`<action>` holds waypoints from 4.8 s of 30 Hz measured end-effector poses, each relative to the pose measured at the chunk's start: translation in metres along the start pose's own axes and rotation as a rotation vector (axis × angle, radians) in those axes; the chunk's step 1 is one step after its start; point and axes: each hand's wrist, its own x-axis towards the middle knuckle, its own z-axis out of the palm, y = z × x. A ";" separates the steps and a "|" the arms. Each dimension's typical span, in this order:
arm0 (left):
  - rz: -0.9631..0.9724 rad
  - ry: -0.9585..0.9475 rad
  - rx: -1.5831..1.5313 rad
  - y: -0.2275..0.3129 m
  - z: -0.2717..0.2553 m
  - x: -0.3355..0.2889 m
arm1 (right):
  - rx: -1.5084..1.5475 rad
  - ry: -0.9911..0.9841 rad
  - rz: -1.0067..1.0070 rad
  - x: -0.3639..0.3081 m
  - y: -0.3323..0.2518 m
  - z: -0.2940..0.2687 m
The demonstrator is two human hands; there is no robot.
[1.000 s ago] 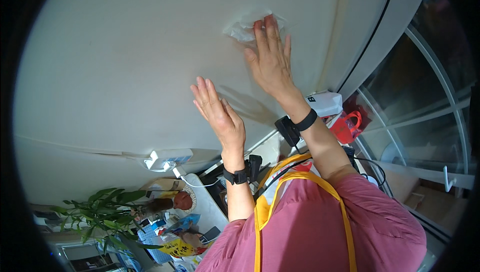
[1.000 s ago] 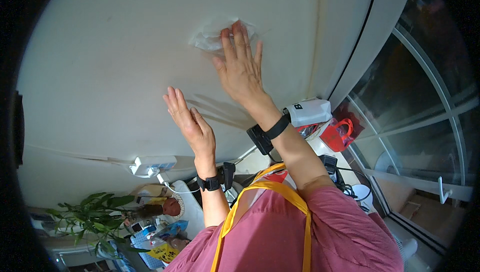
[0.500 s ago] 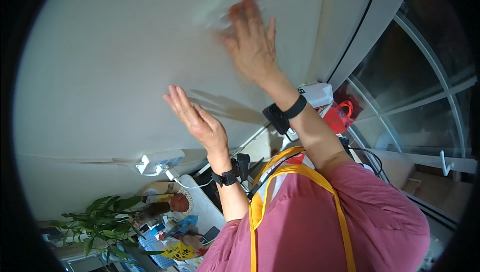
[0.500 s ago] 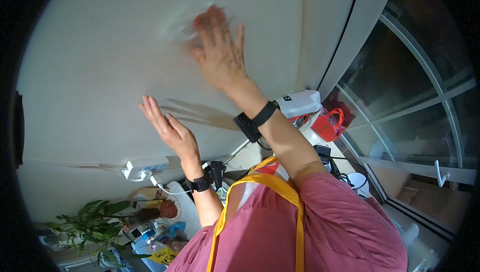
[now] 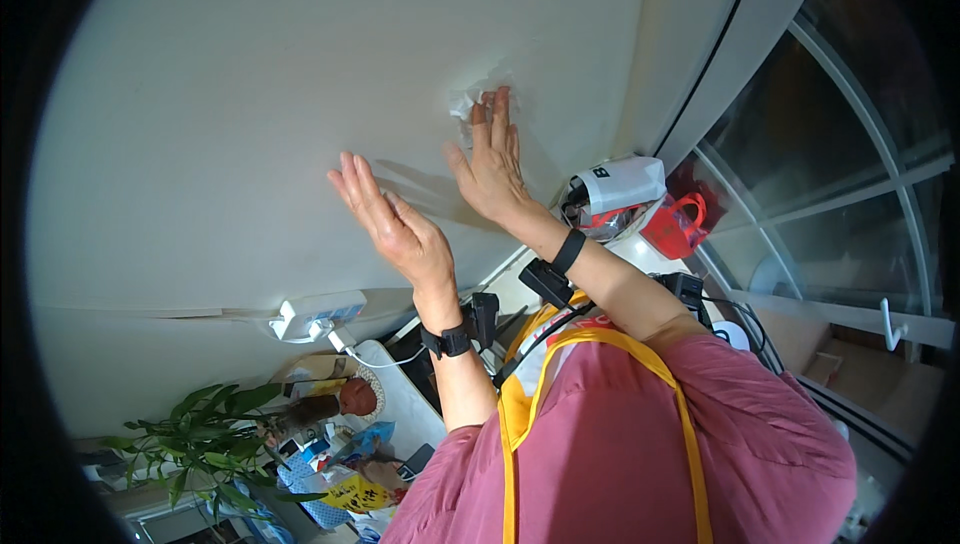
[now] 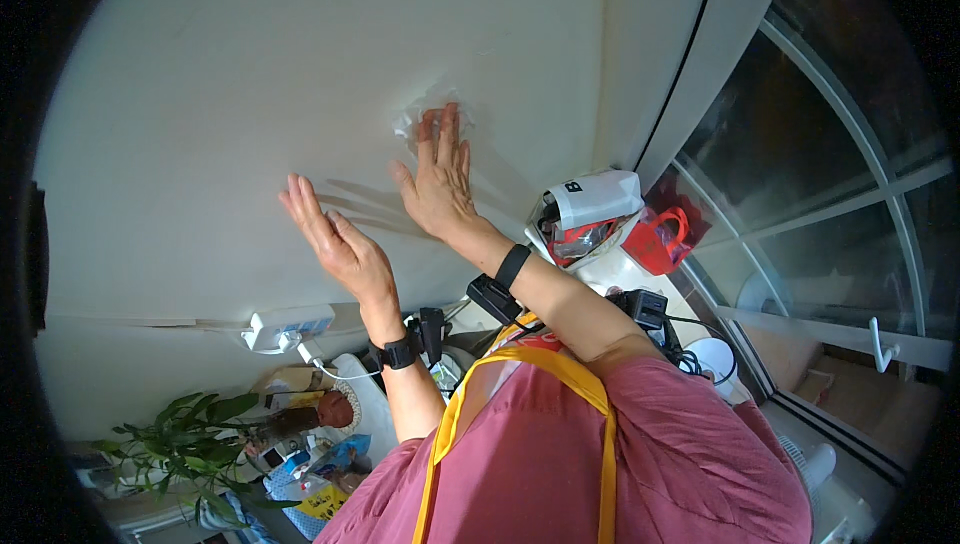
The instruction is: The person wipes a white electrical box on a wall with a cloth, using both hands to apply pressure and move the fabric across the surface.
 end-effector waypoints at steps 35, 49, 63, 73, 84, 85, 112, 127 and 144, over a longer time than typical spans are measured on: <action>-0.019 0.052 0.063 -0.003 -0.010 -0.013 | 0.259 0.232 0.211 0.117 0.117 -0.034; 0.079 -0.191 -0.197 0.040 0.040 0.009 | -0.059 -0.034 -0.035 0.079 0.021 -0.086; 0.386 0.034 0.214 0.083 0.103 0.105 | -0.114 0.114 -0.609 0.130 -0.016 -0.133; 0.322 -0.141 0.485 0.069 0.096 0.098 | -0.291 0.205 -0.585 0.133 -0.024 -0.129; 0.245 0.035 0.479 0.093 0.085 0.145 | -0.219 0.284 -0.736 0.177 -0.064 -0.135; 0.231 0.043 0.490 0.086 0.090 0.131 | -0.257 0.266 -0.733 0.175 -0.056 -0.130; 0.057 0.231 0.477 0.044 0.066 0.103 | -0.151 0.198 -0.886 0.143 -0.083 -0.088; -0.022 0.150 0.463 0.026 0.063 0.042 | -0.131 0.012 -0.828 0.082 -0.055 -0.071; 0.139 0.201 0.278 0.026 0.029 0.084 | -0.144 0.079 -0.917 0.092 -0.074 -0.058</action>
